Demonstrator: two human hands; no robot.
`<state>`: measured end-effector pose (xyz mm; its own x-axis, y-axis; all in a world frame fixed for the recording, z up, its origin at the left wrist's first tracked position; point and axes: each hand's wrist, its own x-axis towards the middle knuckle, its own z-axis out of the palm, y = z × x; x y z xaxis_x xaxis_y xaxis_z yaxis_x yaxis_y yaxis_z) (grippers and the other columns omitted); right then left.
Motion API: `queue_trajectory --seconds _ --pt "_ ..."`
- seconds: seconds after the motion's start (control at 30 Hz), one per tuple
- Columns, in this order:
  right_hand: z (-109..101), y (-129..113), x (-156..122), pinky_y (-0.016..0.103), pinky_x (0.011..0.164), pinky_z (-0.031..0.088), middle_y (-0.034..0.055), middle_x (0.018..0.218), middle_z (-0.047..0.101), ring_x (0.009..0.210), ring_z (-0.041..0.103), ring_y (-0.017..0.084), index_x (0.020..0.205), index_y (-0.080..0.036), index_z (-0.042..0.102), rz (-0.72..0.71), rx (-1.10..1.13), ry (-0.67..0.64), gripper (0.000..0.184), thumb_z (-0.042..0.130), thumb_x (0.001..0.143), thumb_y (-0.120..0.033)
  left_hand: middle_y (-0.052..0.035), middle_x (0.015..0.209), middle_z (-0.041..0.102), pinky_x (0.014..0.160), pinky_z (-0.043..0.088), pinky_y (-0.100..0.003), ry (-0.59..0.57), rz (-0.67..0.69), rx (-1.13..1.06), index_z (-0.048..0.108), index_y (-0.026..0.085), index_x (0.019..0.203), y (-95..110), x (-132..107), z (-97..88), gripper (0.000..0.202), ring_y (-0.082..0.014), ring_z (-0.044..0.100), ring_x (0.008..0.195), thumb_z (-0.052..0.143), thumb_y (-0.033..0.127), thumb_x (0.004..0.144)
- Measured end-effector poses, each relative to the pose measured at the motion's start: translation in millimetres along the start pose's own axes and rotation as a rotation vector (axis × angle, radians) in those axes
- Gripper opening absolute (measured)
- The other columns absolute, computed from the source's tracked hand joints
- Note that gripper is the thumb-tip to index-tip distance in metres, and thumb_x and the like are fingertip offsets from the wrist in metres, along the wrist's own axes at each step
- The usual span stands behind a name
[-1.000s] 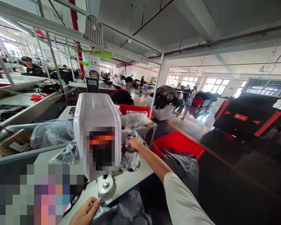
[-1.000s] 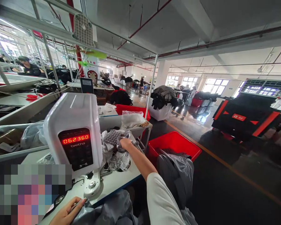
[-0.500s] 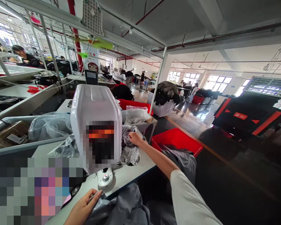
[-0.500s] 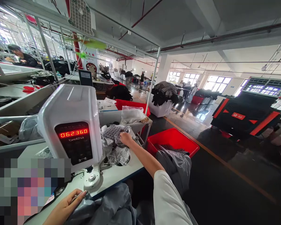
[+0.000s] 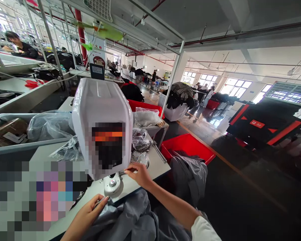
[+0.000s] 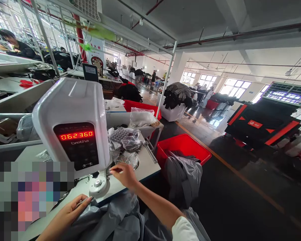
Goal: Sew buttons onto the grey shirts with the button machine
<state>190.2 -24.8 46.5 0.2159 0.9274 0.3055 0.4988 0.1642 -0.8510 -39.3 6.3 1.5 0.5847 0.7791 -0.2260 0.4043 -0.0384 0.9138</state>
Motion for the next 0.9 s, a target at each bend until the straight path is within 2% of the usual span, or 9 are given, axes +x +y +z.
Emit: queue_trajectory --seconds 0.13,0.27,0.43,0.53,0.63,0.9 --pt "26.8 -2.3 -9.1 0.028 0.077 0.049 0.0018 0.084 0.073 0.082 0.064 0.017 0.083 -0.023 0.075 -0.036 0.017 -0.022 0.013 0.063 0.08 -0.027 0.0039 0.055 0.038 0.052 0.032 -0.024 0.002 0.014 0.005 0.055 0.018 0.069 2.8 -0.1 -1.5 0.064 -0.0129 0.037 0.053 0.051 0.082 0.063" --pt "40.1 -3.4 -8.7 0.027 0.084 0.046 0.0021 0.086 0.073 0.087 0.065 0.017 0.081 -0.022 0.075 -0.07 0.04 -0.008 0.013 0.063 0.079 -0.026 0.0036 0.056 0.039 0.052 0.033 -0.024 -0.008 0.012 0.007 0.056 0.018 0.07 -1.6 1.8 -1.6 0.065 -0.013 0.037 0.054 0.049 0.083 0.063" --pt "41.8 -0.6 -10.7 0.027 0.08 0.046 0.0023 0.085 0.073 0.084 0.064 0.017 0.082 -0.022 0.075 -0.065 0.057 -0.011 0.013 0.065 0.08 -0.028 0.0034 0.057 0.039 0.053 0.033 -0.025 0.002 0.016 0.017 0.056 0.019 0.072 -8.8 3.8 0.0 0.064 -0.0134 0.036 0.055 0.048 0.082 0.065" --pt "42.4 -0.6 -10.6 0.027 0.08 0.046 0.0011 0.084 0.073 0.081 0.064 0.016 0.082 -0.023 0.075 -0.094 0.08 0.036 0.014 0.062 0.082 -0.028 0.0038 0.057 0.037 0.053 0.031 -0.025 -0.013 -0.002 0.016 0.056 0.019 0.072 -5.4 2.2 -0.2 0.064 -0.0131 0.034 0.055 0.048 0.082 0.063" --pt "46.7 -1.3 -9.5 0.027 0.079 0.047 0.0007 0.084 0.073 0.081 0.065 0.017 0.081 -0.024 0.074 -0.145 0.102 0.016 0.013 0.064 0.08 -0.031 0.0039 0.056 0.037 0.053 0.03 -0.025 -0.006 0.004 0.015 0.056 0.019 0.071 -2.6 0.9 -0.3 0.064 -0.0131 0.035 0.055 0.049 0.082 0.063" --pt "55.8 2.4 -9.0 0.028 0.07 0.05 0.0022 0.078 0.069 0.075 0.063 0.016 0.076 -0.021 0.073 -0.161 0.017 0.007 0.007 0.068 0.075 -0.024 0.0033 0.058 0.043 0.055 0.033 -0.025 0.065 0.089 0.058 0.055 0.018 0.071 -8.0 1.9 1.9 0.055 -0.0144 0.041 0.057 0.049 0.073 0.073"
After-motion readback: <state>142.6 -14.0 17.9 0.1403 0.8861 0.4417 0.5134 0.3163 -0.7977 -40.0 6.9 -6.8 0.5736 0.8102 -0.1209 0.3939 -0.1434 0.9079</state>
